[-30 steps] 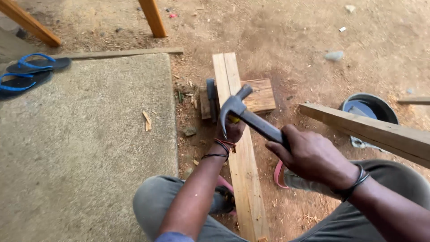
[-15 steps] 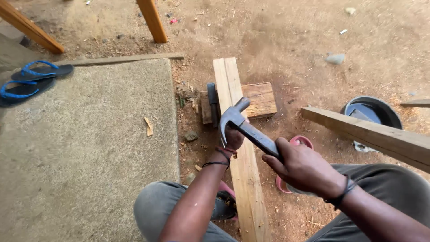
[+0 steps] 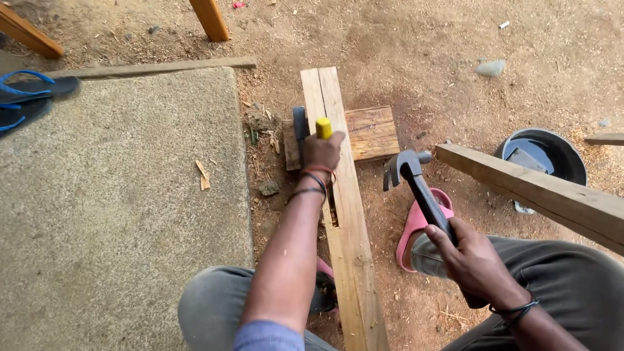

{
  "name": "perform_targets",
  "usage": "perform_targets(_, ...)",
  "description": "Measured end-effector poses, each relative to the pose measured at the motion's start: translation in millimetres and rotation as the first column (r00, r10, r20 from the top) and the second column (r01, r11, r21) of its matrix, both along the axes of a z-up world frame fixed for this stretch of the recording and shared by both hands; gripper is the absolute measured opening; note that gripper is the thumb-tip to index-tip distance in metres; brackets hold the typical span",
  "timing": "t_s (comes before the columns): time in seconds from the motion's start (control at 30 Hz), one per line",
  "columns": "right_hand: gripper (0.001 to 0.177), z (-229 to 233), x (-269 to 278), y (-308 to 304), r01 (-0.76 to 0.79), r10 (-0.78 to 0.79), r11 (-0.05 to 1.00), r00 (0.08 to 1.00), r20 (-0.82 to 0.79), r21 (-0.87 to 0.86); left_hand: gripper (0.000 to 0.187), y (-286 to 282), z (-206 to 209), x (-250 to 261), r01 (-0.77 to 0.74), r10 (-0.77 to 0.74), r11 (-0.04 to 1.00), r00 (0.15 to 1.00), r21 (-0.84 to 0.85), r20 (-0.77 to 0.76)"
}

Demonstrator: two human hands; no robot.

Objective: Using a hammer and chisel to carve a mortise into a wooden beam.

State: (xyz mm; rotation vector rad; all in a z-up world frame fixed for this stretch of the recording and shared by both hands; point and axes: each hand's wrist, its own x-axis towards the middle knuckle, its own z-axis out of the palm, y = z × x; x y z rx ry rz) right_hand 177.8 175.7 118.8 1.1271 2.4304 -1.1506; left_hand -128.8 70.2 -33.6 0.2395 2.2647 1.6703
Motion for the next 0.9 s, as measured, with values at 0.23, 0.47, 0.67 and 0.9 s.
perform_targets(0.23, 0.047, 8.4, -8.5, -10.0, 0.049, -0.037, 0.994, 0.991, 0.129, -0.094, 0.037, 23.1, -10.9, -37.6, -0.147, 0.201, 0.964, 0.950, -0.222, 0.240)
perform_targets(0.47, 0.048, 2.4, -0.7, -6.9, 0.012, -0.008, 0.991, 0.999, 0.032, -0.130, 0.031, -14.3, 2.0, -31.3, 0.082, -0.115, 0.989, 0.950, 0.122, 0.289)
perform_targets(0.67, 0.050, -4.9, 1.5, -5.1, 0.064, -0.060, 0.983, 0.998, 0.024, -0.174, 0.032, -52.0, 85.0, 10.8, 0.256, -0.707, 0.564, 0.641, 0.785, 0.299)
perform_targets(0.9, 0.050, -1.6, 1.8, -5.7, 0.020, -0.025, 0.990, 0.999, -0.036, -0.138, 0.022, -44.8, 60.5, 14.0, 0.145, -0.223, 0.814, 0.972, 0.562, 0.073)
